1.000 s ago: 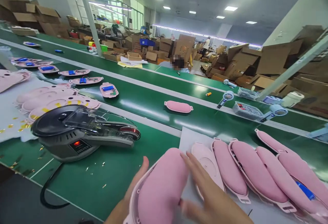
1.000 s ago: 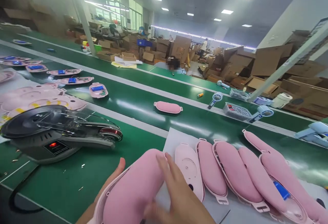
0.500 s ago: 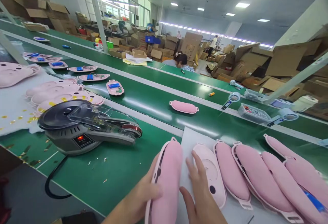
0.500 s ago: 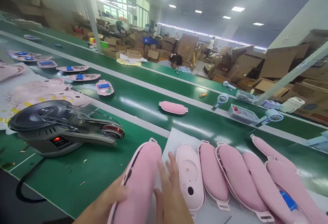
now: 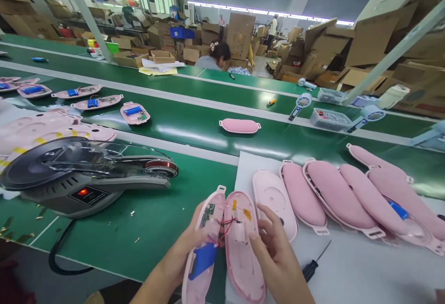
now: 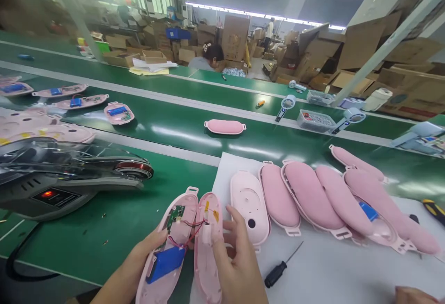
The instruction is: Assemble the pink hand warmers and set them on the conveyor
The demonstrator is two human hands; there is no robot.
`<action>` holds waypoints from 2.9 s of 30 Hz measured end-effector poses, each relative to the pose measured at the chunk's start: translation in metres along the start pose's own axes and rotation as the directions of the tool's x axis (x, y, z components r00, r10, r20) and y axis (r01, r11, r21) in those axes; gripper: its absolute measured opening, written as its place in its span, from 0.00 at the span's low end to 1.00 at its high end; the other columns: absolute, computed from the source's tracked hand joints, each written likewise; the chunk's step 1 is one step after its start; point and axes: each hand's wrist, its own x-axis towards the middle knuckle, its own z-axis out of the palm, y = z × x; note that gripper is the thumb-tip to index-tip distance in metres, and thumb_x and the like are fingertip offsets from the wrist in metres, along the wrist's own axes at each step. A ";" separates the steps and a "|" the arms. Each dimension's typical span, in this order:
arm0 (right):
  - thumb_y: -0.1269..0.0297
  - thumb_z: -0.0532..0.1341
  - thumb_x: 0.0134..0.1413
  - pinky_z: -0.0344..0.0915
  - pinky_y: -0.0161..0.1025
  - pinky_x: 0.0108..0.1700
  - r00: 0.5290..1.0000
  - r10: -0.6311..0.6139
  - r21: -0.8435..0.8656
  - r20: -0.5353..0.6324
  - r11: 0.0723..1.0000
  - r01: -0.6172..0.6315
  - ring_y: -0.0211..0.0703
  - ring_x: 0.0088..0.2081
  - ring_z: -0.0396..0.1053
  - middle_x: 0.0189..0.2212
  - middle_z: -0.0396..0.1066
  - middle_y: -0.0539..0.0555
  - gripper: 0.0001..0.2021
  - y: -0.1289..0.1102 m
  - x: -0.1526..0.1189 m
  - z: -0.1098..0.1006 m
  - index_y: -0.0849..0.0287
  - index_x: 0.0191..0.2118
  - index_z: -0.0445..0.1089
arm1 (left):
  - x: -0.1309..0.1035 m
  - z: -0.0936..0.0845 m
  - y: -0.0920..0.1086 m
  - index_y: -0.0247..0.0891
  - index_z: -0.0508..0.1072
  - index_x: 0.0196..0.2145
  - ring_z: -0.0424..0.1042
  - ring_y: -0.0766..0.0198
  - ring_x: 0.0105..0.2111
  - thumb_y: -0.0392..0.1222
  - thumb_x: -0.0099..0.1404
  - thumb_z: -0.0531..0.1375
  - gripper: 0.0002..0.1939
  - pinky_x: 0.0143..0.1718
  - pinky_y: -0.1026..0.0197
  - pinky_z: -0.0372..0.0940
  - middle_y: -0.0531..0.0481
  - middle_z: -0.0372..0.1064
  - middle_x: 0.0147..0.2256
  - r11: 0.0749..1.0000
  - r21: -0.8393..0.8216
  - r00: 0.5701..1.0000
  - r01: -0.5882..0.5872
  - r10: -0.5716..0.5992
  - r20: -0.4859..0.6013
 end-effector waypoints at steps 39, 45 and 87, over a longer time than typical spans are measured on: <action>0.73 0.51 0.60 0.63 0.35 0.30 0.782 -0.529 -0.500 0.331 0.604 0.620 0.40 0.29 0.70 0.29 0.74 0.52 0.12 -0.002 0.017 0.008 0.59 0.36 0.72 | -0.004 0.007 -0.001 0.30 0.79 0.31 0.74 0.58 0.24 0.47 0.51 0.66 0.16 0.29 0.59 0.68 0.43 0.77 0.25 0.961 -0.077 0.947 0.265 -0.275 -0.169; 0.69 0.54 0.59 0.59 0.32 0.23 0.858 -0.450 -0.489 0.247 0.706 0.511 0.35 0.19 0.62 0.22 0.69 0.49 0.10 -0.015 0.020 0.011 0.58 0.32 0.73 | -0.005 0.010 0.001 0.28 0.80 0.30 0.74 0.58 0.24 0.49 0.48 0.66 0.19 0.28 0.60 0.67 0.41 0.78 0.25 0.956 -0.013 0.937 0.293 -0.290 -0.195; 0.56 0.57 0.56 0.58 0.33 0.25 0.962 -0.024 -0.392 0.272 0.910 0.134 0.36 0.20 0.61 0.16 0.63 0.46 0.13 -0.013 0.012 0.008 0.57 0.27 0.71 | -0.002 0.011 -0.003 0.31 0.77 0.30 0.72 0.61 0.24 0.43 0.51 0.65 0.11 0.29 0.62 0.62 0.46 0.76 0.25 0.983 -0.083 0.986 0.165 -0.166 -0.003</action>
